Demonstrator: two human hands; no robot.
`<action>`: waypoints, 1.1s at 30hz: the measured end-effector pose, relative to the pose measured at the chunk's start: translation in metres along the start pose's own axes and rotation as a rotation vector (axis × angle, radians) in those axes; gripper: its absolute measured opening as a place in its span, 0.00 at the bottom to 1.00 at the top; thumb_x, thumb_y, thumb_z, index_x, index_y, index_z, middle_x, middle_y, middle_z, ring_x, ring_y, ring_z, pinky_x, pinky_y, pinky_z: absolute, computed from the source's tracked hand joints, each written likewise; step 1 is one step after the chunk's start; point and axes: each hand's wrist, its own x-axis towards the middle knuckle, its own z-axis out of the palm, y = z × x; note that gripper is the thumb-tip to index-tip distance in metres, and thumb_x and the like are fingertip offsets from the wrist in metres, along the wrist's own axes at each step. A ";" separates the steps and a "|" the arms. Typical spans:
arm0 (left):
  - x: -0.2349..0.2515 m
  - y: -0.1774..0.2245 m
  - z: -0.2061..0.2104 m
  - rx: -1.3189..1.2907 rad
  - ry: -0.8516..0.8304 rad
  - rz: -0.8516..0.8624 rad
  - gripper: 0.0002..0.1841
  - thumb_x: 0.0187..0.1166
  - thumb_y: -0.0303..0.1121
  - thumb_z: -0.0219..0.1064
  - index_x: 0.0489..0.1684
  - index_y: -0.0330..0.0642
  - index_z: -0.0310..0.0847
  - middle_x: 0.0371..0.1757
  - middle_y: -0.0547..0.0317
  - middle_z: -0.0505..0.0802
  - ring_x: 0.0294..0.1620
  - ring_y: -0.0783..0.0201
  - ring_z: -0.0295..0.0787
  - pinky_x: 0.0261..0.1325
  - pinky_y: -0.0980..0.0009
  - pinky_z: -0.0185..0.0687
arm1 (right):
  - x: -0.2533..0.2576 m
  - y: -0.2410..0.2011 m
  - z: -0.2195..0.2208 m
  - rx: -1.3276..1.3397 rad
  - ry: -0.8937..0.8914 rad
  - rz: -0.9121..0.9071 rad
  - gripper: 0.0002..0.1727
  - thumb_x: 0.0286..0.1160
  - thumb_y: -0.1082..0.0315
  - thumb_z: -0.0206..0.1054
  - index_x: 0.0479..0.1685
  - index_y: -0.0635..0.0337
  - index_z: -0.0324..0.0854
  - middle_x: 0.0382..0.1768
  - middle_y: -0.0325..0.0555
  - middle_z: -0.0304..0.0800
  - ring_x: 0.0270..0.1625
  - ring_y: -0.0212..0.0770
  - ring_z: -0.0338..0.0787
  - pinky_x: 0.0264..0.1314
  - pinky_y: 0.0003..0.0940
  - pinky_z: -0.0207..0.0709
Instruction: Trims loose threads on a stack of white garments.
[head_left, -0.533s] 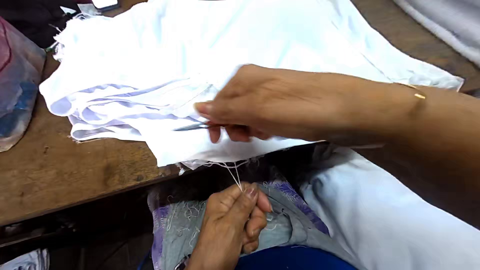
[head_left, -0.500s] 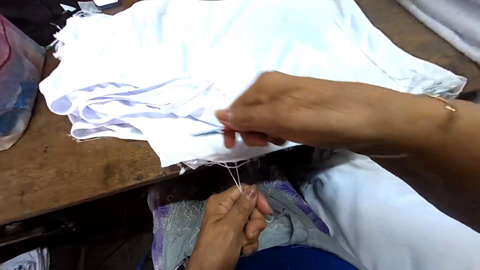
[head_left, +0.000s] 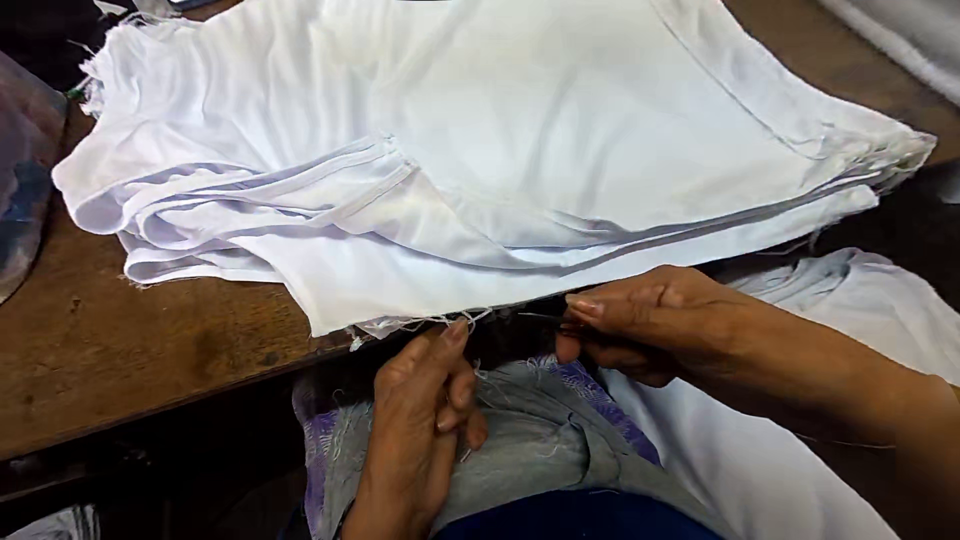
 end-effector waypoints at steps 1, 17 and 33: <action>0.003 0.001 0.003 -0.024 -0.002 0.003 0.14 0.84 0.44 0.68 0.42 0.42 0.85 0.17 0.64 0.75 0.10 0.75 0.68 0.14 0.79 0.73 | -0.001 0.002 0.000 -0.006 0.005 0.006 0.26 0.92 0.50 0.52 0.35 0.54 0.90 0.12 0.36 0.69 0.11 0.25 0.62 0.11 0.17 0.52; -0.018 -0.004 0.006 0.070 0.069 0.121 0.09 0.82 0.26 0.63 0.35 0.32 0.89 0.12 0.62 0.73 0.09 0.75 0.70 0.14 0.79 0.73 | 0.007 0.012 0.010 -0.086 -0.037 0.042 0.22 0.91 0.56 0.54 0.33 0.53 0.91 0.11 0.34 0.69 0.11 0.25 0.61 0.13 0.17 0.50; -0.019 -0.006 0.004 0.031 0.022 0.112 0.09 0.82 0.25 0.64 0.32 0.32 0.87 0.13 0.62 0.74 0.10 0.74 0.71 0.17 0.76 0.78 | 0.026 -0.003 0.019 -0.074 0.048 0.035 0.22 0.90 0.62 0.57 0.26 0.58 0.90 0.13 0.37 0.76 0.11 0.26 0.64 0.10 0.18 0.51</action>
